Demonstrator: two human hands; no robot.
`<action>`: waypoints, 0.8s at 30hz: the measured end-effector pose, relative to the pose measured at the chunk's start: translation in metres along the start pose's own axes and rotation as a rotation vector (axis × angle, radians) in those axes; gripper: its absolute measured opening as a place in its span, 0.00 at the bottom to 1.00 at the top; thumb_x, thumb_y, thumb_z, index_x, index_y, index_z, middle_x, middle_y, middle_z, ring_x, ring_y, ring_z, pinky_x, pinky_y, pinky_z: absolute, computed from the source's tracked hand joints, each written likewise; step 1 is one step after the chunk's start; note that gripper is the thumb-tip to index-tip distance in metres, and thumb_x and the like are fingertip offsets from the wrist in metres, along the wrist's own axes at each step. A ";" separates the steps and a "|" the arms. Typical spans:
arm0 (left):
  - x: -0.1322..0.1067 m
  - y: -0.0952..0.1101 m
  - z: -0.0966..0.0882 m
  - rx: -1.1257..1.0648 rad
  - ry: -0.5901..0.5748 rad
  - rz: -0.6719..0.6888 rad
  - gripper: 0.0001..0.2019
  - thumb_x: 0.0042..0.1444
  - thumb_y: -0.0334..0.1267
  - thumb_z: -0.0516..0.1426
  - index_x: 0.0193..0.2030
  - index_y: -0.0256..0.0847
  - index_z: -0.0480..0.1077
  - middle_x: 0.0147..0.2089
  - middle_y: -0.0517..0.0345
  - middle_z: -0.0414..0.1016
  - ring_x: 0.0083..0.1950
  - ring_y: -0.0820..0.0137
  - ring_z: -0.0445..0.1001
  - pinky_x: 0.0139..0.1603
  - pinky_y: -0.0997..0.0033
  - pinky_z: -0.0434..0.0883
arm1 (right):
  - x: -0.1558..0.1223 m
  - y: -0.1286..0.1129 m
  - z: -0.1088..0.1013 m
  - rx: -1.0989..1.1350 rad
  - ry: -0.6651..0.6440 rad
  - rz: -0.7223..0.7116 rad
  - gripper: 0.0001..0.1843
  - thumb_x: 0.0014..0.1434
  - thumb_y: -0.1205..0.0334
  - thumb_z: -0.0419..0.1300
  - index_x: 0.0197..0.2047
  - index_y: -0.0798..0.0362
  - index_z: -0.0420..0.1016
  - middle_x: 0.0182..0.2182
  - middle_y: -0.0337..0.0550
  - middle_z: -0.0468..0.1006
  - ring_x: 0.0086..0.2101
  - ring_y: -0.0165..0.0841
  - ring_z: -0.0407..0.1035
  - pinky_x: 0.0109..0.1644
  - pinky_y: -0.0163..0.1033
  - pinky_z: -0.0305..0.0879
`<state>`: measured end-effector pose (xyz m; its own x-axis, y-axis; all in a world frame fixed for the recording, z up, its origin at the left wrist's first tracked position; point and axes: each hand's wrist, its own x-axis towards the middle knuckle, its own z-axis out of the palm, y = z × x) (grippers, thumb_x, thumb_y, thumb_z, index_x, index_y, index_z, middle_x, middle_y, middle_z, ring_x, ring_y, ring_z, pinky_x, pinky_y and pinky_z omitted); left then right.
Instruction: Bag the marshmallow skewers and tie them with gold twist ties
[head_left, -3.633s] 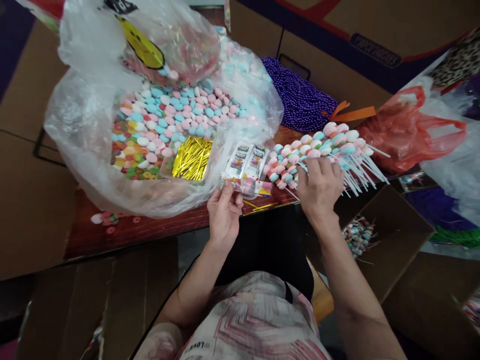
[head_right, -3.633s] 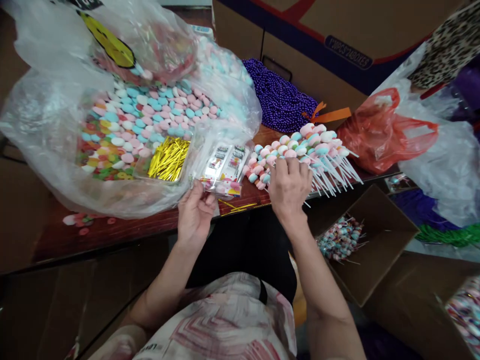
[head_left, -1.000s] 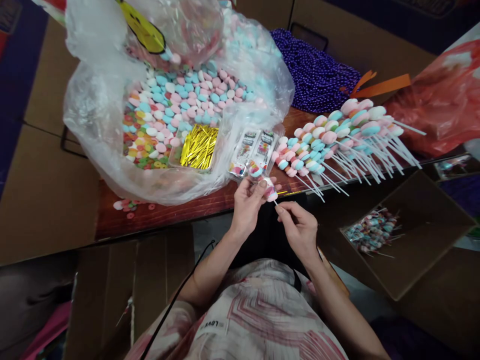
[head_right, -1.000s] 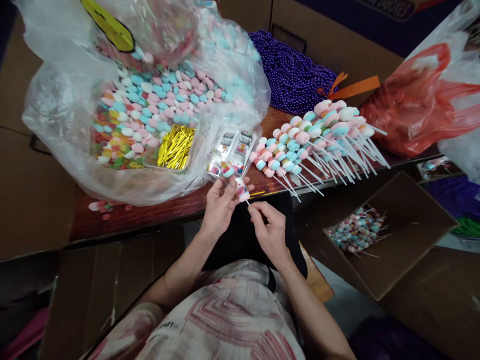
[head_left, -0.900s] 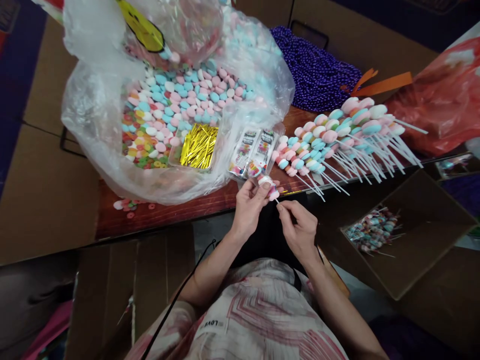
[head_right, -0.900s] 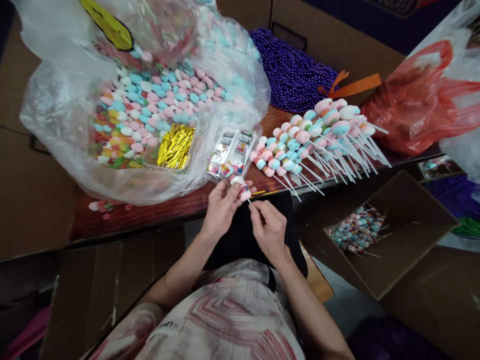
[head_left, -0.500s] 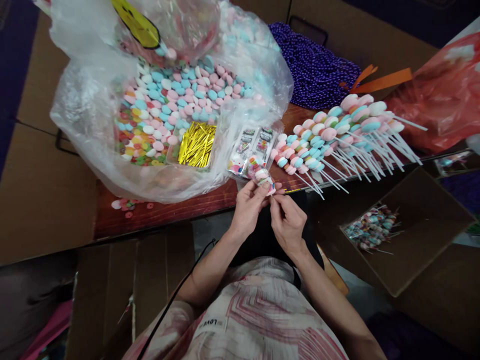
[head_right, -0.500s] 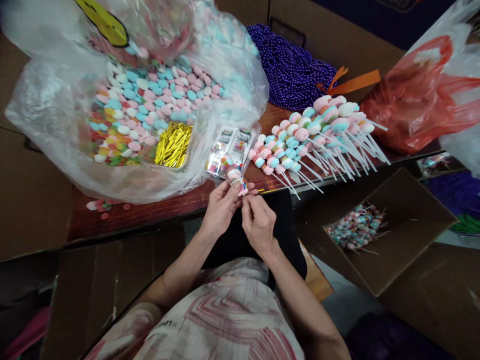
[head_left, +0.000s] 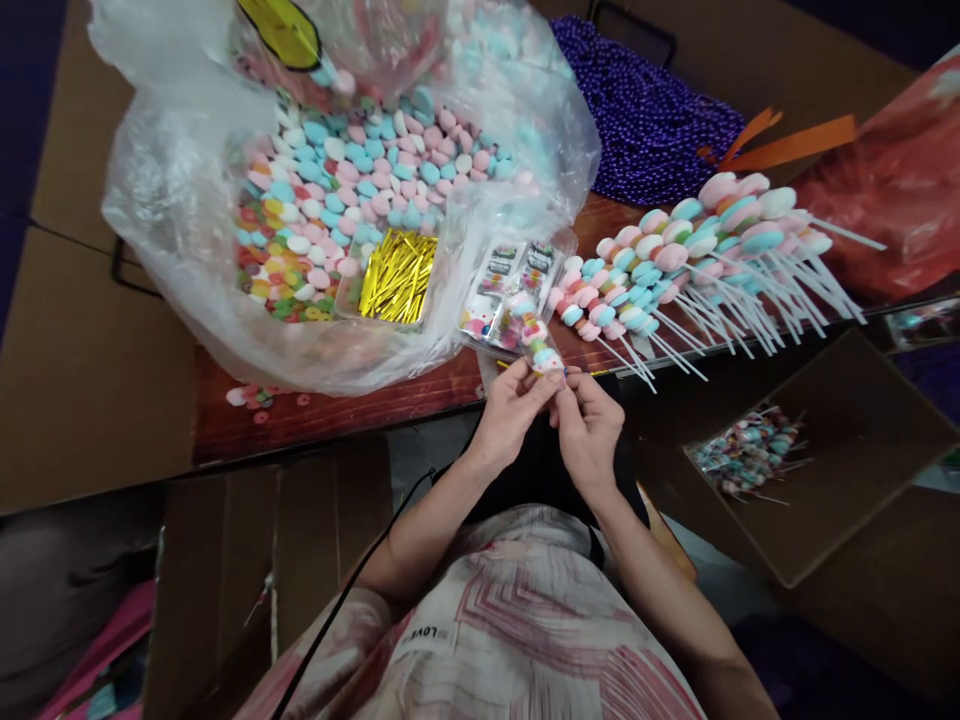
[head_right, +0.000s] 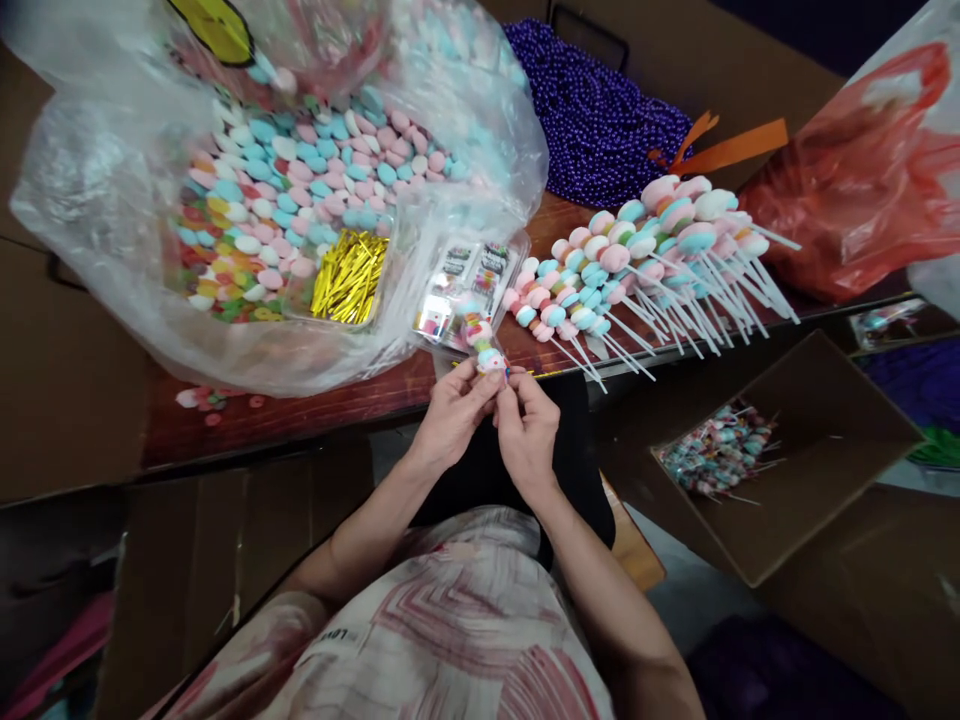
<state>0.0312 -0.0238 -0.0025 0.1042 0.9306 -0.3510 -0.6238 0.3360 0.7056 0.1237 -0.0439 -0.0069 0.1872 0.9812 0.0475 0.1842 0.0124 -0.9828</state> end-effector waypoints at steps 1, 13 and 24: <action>0.000 0.000 0.000 0.003 0.001 -0.004 0.19 0.43 0.46 0.72 0.36 0.36 0.75 0.32 0.60 0.79 0.25 0.79 0.71 0.24 0.79 0.66 | 0.001 0.000 0.001 -0.010 0.007 -0.009 0.17 0.65 0.58 0.57 0.24 0.52 0.65 0.18 0.31 0.64 0.21 0.24 0.57 0.26 0.33 0.55; -0.004 -0.002 -0.006 0.093 -0.010 0.044 0.15 0.55 0.49 0.65 0.40 0.37 0.78 0.43 0.47 0.84 0.49 0.60 0.81 0.48 0.66 0.75 | -0.009 0.002 -0.019 0.072 -0.219 0.121 0.15 0.66 0.54 0.58 0.30 0.52 0.73 0.18 0.32 0.65 0.20 0.26 0.58 0.28 0.35 0.57; -0.016 0.000 -0.010 0.255 -0.004 0.242 0.13 0.61 0.47 0.61 0.46 0.43 0.80 0.48 0.53 0.83 0.51 0.65 0.78 0.56 0.66 0.72 | -0.002 -0.007 0.018 0.402 -0.093 0.357 0.21 0.59 0.41 0.63 0.30 0.50 0.64 0.18 0.27 0.52 0.18 0.22 0.44 0.19 0.31 0.40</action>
<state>0.0215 -0.0399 -0.0030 -0.0193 0.9881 -0.1525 -0.4172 0.1307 0.8994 0.1045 -0.0425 -0.0037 0.0811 0.9505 -0.2998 -0.2622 -0.2699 -0.9265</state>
